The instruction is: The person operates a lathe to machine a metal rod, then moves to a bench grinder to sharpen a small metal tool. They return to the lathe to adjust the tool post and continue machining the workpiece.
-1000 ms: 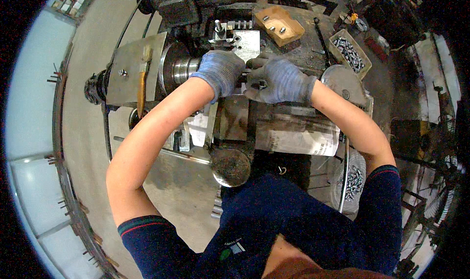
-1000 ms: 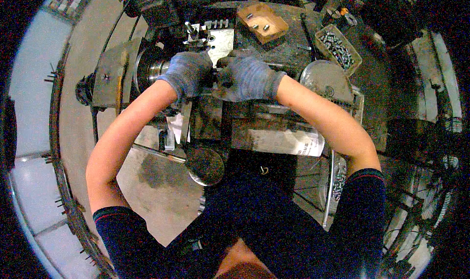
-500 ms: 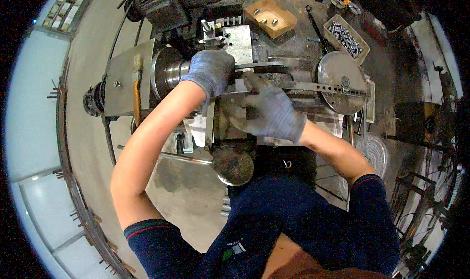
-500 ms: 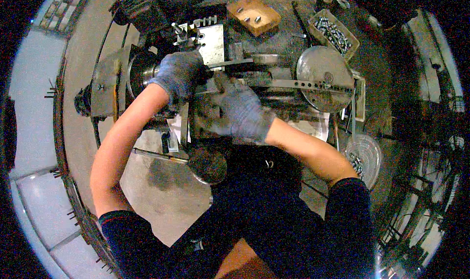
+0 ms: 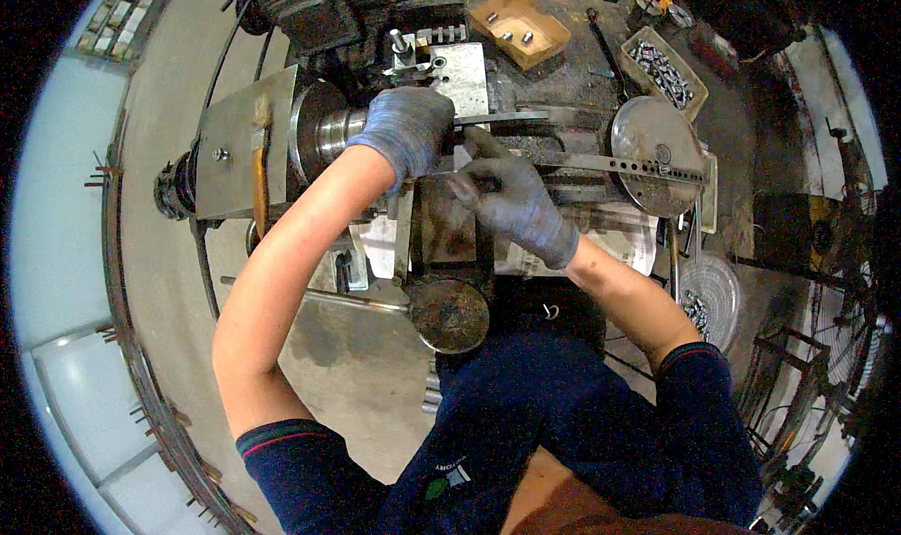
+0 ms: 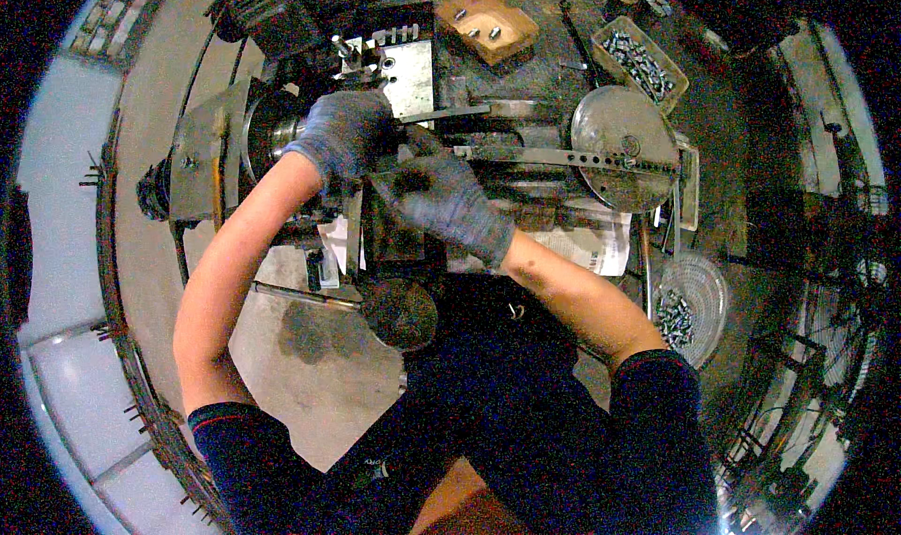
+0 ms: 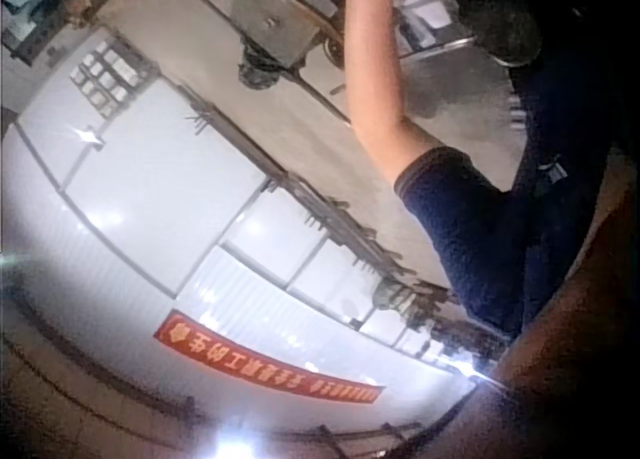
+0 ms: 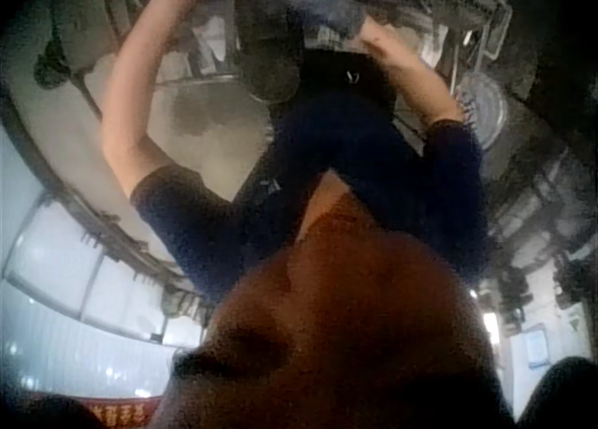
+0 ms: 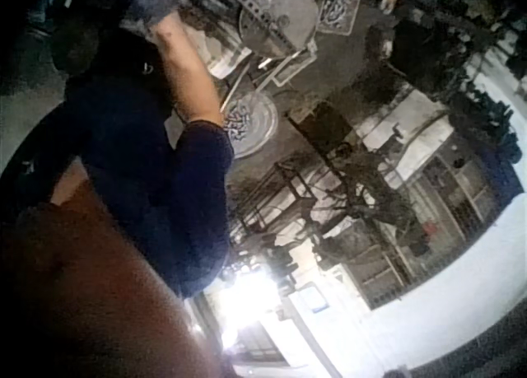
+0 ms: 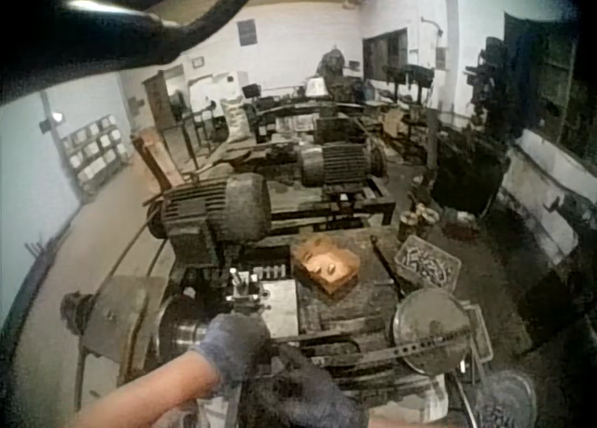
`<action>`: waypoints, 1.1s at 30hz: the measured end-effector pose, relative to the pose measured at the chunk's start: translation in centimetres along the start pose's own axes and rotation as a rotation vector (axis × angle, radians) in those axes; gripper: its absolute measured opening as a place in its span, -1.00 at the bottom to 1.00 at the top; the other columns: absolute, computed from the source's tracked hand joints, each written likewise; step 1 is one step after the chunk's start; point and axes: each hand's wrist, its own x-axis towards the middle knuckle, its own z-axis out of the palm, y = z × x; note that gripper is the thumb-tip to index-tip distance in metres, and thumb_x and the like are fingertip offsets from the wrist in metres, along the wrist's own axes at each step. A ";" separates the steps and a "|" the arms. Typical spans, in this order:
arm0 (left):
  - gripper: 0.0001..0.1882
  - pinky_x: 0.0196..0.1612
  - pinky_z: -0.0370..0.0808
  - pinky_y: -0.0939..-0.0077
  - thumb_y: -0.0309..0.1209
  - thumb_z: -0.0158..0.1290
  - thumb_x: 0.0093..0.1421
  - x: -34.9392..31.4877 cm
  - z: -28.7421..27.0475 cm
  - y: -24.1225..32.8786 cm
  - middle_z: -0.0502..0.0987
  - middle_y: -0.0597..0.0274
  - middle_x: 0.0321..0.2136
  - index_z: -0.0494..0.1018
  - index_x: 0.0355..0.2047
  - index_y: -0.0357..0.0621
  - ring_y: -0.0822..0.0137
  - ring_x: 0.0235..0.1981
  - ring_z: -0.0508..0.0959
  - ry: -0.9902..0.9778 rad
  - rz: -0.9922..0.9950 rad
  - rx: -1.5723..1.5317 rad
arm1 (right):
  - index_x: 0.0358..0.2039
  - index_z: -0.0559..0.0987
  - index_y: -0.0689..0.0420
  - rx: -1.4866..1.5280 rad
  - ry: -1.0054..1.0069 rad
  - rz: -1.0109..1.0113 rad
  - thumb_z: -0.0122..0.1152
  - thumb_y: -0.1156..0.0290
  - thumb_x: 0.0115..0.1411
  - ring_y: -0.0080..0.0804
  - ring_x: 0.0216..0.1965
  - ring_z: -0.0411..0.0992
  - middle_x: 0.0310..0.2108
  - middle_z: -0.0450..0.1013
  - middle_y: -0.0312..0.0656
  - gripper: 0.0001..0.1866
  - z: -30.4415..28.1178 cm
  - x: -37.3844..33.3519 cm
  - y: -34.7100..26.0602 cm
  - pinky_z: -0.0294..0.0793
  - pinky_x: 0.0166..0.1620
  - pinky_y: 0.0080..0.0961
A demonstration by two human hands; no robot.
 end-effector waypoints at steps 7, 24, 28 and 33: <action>-0.82 -0.29 0.52 0.26 -0.37 0.11 -0.10 -0.5 -1.7 0.5 0.57 0.00 -0.41 0.56 -0.45 -0.14 0.07 -0.31 0.58 -0.041 0.030 0.025 | -0.29 0.56 0.22 0.562 -0.065 0.407 0.12 0.09 0.14 -0.46 -0.23 0.39 -0.31 0.48 -0.17 -0.60 0.1 -0.4 0.6 0.38 -0.12 -0.51; -0.61 -0.33 0.52 0.23 -0.05 0.15 -0.19 -0.1 0.2 -0.8 0.56 -0.01 -0.46 0.55 -0.51 -0.12 0.06 -0.37 0.58 0.041 0.064 0.011 | 0.03 0.36 0.17 1.055 -0.186 0.664 -0.16 -0.25 0.13 -0.39 -0.17 0.37 -0.23 0.46 -0.19 -0.26 -1.6 -0.2 -2.1 0.31 -0.19 -0.57; -0.65 -0.34 0.52 0.29 -0.36 0.23 -0.31 -0.2 -0.5 -0.1 0.58 0.05 -0.38 0.57 -0.40 -0.15 0.11 -0.30 0.59 0.008 0.030 -0.051 | -0.09 0.46 0.14 1.071 -0.039 0.574 -0.12 -0.21 0.13 -0.36 -0.13 0.38 -0.17 0.45 -0.18 -0.35 -1.1 -0.4 -0.5 0.34 -0.18 -0.52; -0.78 -0.26 0.48 0.25 -0.43 0.09 -0.11 -2.4 -0.4 -0.3 0.55 0.03 -0.34 0.52 -0.37 -0.11 0.05 -0.26 0.55 0.095 0.017 -0.092 | -0.10 0.47 0.15 0.906 -0.155 0.579 -0.18 -0.11 0.20 -0.32 -0.11 0.41 -0.14 0.45 -0.19 -0.42 -2.5 0.1 1.1 0.44 -0.26 -0.45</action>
